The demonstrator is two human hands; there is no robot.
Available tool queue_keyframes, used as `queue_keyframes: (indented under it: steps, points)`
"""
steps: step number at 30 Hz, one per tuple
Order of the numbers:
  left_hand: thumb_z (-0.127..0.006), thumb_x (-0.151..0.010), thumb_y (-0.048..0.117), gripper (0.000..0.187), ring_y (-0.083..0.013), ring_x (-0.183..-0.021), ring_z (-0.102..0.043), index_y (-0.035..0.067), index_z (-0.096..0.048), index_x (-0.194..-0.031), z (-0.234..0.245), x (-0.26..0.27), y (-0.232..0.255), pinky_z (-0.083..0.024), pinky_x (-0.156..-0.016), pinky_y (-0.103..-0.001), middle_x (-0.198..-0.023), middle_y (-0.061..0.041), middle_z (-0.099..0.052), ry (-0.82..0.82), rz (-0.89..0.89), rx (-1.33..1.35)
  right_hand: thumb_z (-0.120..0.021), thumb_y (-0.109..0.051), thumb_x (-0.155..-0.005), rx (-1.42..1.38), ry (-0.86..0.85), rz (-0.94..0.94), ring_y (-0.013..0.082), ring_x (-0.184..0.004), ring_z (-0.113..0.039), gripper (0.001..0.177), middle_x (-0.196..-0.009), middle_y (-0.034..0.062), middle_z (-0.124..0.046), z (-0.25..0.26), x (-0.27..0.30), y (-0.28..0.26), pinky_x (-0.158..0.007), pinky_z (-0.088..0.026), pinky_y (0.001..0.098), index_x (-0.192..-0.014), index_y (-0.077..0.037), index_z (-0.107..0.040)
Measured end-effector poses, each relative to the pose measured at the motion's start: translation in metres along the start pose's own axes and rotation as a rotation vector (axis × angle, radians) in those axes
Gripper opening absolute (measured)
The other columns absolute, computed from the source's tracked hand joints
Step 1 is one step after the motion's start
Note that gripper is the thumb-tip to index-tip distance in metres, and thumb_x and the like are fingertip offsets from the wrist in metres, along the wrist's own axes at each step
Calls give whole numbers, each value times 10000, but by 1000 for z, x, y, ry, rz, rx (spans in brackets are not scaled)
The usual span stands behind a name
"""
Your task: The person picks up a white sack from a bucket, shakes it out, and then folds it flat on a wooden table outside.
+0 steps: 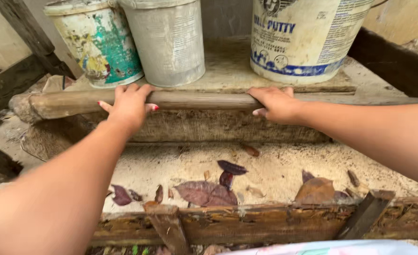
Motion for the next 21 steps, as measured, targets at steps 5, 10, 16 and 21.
queue_keyframes:
  steps: [5,10,16,21]
  points:
    - [-698,-921,431,549,-351,-1482,-282,390,-517,-1438,-2,-32,-4,-196,-1080,-876,-1480,-11,-535,-234,116,0,-679,-150,-917,-165,215,508,338,-1247,-532,493,-1337,155,-569,49,-10,11,-1046,-430,486,-1373,-84,-505]
    - [-816,-837,307,493,-363,-1376,-461,259,-675,-1306,-16,-63,20,-391,-1125,-623,-1417,-127,-545,-179,19,-89,-667,-71,-919,117,803,466,331,-1268,-606,341,-1281,117,-664,166,38,27,-1110,-476,451,-1255,-120,-630]
    - [-740,-883,432,717,-495,-1291,-514,116,-467,-1466,69,-95,238,-459,-1073,-487,-1429,-335,-465,233,-436,519,-828,-200,-764,312,1055,156,465,-1162,-554,643,-1215,276,-612,246,64,69,-965,-438,544,-1315,41,-601]
    - [-698,-941,608,1126,-497,-1521,59,121,49,-1629,148,-88,362,-221,-1125,-777,-1662,-296,124,-508,637,1802,-684,-259,-848,60,857,67,410,-1104,-656,396,-1180,217,-701,255,90,69,-1021,-492,494,-1186,-53,-698]
Point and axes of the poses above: each hand's wrist, its own x-axis away from the middle knuckle, its own z-axis out of the back of the hand, y = z × x, the point moved 3 cm from there along -x, towards the middle knuckle
